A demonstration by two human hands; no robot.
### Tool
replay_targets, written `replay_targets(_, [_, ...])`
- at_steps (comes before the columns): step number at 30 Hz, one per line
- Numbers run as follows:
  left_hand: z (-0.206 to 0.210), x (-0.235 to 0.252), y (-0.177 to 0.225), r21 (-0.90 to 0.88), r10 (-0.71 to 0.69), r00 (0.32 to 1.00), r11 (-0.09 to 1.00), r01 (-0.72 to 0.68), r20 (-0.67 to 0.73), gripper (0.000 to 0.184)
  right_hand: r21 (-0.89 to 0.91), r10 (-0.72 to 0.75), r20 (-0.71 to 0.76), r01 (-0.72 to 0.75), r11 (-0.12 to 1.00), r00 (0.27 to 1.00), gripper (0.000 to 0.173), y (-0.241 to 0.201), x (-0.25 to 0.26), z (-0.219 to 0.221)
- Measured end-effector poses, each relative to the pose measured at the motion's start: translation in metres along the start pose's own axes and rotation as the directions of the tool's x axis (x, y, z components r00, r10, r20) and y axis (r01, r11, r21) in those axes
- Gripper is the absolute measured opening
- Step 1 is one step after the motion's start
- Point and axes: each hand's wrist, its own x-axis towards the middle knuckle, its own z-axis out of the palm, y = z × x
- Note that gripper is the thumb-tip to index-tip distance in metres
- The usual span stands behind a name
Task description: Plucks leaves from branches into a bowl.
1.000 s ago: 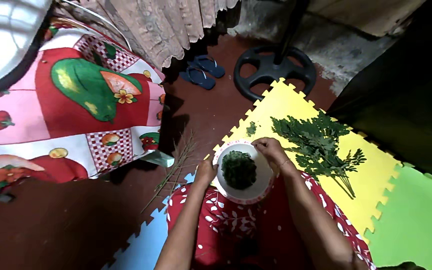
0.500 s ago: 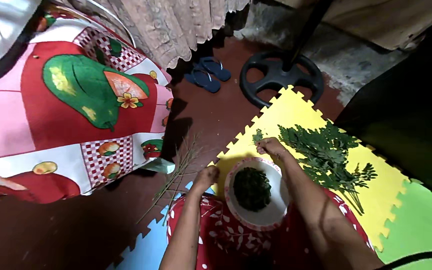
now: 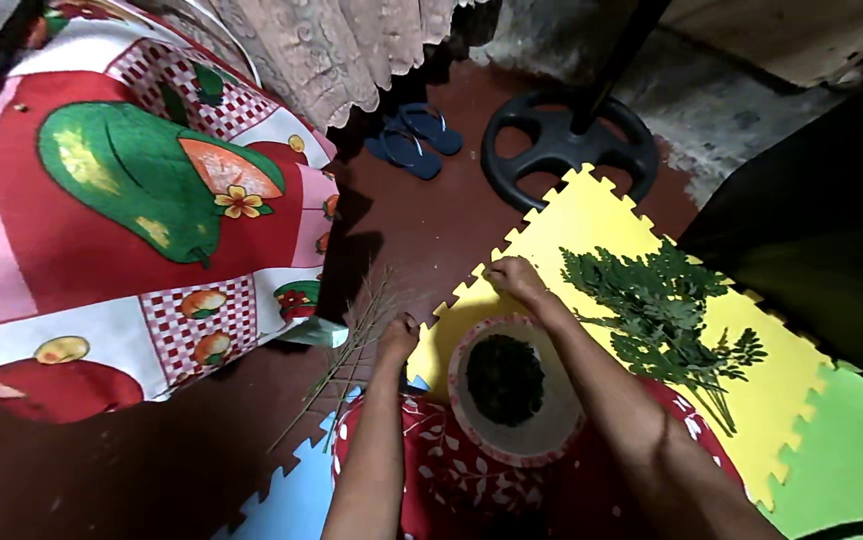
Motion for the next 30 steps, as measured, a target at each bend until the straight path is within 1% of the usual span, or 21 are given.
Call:
replay_targets(2, [0.0,0.0,0.0,0.005,0.001,1.0,1.0,-0.001,0.008,0.031,-0.14,0.041,0.155,-0.019,0.99,0.987,0.031,-0.018,0.018,0.009])
replay_targets(3, [-0.001,0.001,-0.001,-0.008,0.001,1.0,1.0,-0.001,0.008,0.031,-0.195,0.074,0.208,-0.033,0.98,0.975,0.032,-0.025,0.025,0.014])
replay_targets(5, [-0.001,0.004,-0.004,-0.039,0.009,1.0,0.999,-0.009,0.003,0.03,-0.28,0.134,0.259,-0.059,0.958,0.956,0.032,-0.042,0.028,0.02])
replay_targets(8, [-0.003,0.007,-0.001,-0.028,0.004,1.0,1.0,-0.003,0.018,0.032,-0.391,0.243,0.281,-0.12,0.912,0.929,0.033,-0.076,0.021,0.02])
replay_targets(13, [-0.001,0.012,-0.001,-0.043,0.02,0.999,0.999,-0.019,0.032,0.032,-0.356,0.334,0.28,-0.226,0.907,0.9,0.034,-0.1,0.019,0.026])
replay_targets(15, [-0.001,0.012,-0.001,-0.037,0.018,0.999,0.999,-0.017,0.033,0.032,-0.362,0.339,0.287,-0.226,0.904,0.896,0.034,-0.103,0.021,0.027])
replay_targets(17, [-0.001,0.011,-0.001,-0.03,0.018,0.999,0.999,-0.017,0.037,0.032,-0.342,0.305,0.263,-0.207,0.917,0.915,0.034,-0.095,0.023,0.028])
replay_targets(19, [-0.001,0.011,0.0,-0.018,0.019,0.999,1.0,-0.019,0.038,0.031,-0.256,0.273,0.224,-0.214,0.943,0.935,0.032,-0.076,0.029,0.024])
replay_targets(21, [-0.001,0.012,-0.001,-0.022,0.022,0.999,1.0,-0.021,0.026,0.03,-0.102,0.261,0.133,-0.249,0.963,0.956,0.031,-0.056,0.03,0.011])
replay_targets(23, [0.002,0.014,-0.002,-0.032,0.035,0.999,0.999,-0.034,0.016,0.03,-0.019,0.299,0.016,-0.298,0.954,0.954,0.033,-0.037,0.019,-0.008])
replay_targets(25, [0.004,0.015,-0.002,-0.026,0.052,0.999,0.998,-0.052,0.013,0.03,-0.003,0.346,-0.05,-0.347,0.938,0.937,0.033,-0.02,0.003,-0.025])
replay_targets(27, [0.004,0.011,0.002,-0.021,0.065,0.998,0.998,-0.064,0.011,0.031,-0.052,0.395,-0.019,-0.395,0.917,0.919,0.031,-0.002,-0.008,-0.033])
replay_targets(28, [0.005,0.009,0.003,-0.025,0.072,0.997,0.997,-0.073,-0.003,0.031,-0.076,0.393,-0.004,-0.392,0.917,0.92,0.032,0.005,-0.015,-0.036])
replay_targets(30, [0.007,0.006,0.002,-0.064,0.079,0.996,0.995,-0.082,-0.043,0.031,-0.07,0.339,-0.031,-0.341,0.937,0.94,0.035,0.02,-0.037,-0.045])
